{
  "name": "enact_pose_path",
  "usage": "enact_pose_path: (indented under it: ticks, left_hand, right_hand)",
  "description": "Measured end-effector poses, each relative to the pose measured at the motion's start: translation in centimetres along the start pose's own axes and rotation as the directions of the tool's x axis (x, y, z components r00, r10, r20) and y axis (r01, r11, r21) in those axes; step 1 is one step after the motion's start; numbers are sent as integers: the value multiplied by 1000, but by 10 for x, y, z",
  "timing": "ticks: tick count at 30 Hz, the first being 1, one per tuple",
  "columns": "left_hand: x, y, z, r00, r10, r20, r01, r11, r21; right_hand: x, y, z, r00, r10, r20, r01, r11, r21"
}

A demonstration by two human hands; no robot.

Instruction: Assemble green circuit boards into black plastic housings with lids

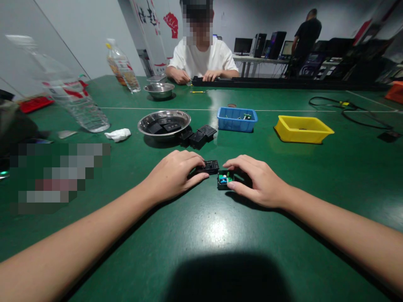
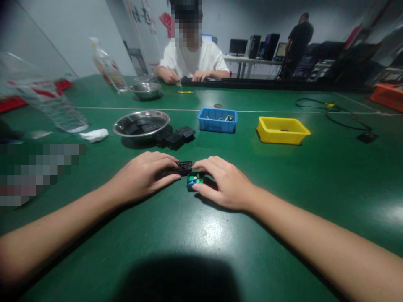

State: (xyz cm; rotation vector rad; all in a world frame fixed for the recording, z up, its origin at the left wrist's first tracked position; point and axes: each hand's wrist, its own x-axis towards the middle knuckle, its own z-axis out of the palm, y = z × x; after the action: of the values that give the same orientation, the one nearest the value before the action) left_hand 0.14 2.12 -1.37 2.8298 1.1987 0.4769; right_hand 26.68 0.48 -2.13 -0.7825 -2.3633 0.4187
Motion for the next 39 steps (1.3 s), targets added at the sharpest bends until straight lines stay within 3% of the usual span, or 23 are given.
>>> enact_pose_path:
  ticks: [5,8,10,13,17,20,25,31,39]
  left_hand:
    - [0,3,1,997,-70,-34,71,997,38]
    - [1,6,-2,979,-185,-90,171,974,-147]
    - [1,11,-5,940,-309,-142,252,914,-319]
    - [-1,23,-7,880,-447,-162,269,749,-605]
    - [-5,45,-3,915,-404,6,186,408,-894]
    - [-7,57,0,931,-348,114,221,285,-933]
    - [-6,61,1,920,-373,122,245,302,-921]
    - [-5,58,0,913,-403,66,221,352,-910]
    - [-1,56,-1,883,-469,10,188,335,-923]
  right_hand:
    - [-1,0,0,999,30,-28,-30,999,14]
    - [-2,1,-1,998,23,-63,-23,1000,7]
    - [-2,1,-1,994,-2,-112,1,1000,-4]
    - [-2,-1,0,975,-55,-216,51,998,-24]
    - [-4,-13,3,948,-54,-313,69,997,38]
    - [-7,-26,8,942,15,-334,38,987,153]
    - [-11,-40,15,941,155,-301,-66,956,285]
    - [-8,-36,17,898,326,-295,-171,877,449]
    - [-6,-33,18,913,336,-230,-161,817,553]
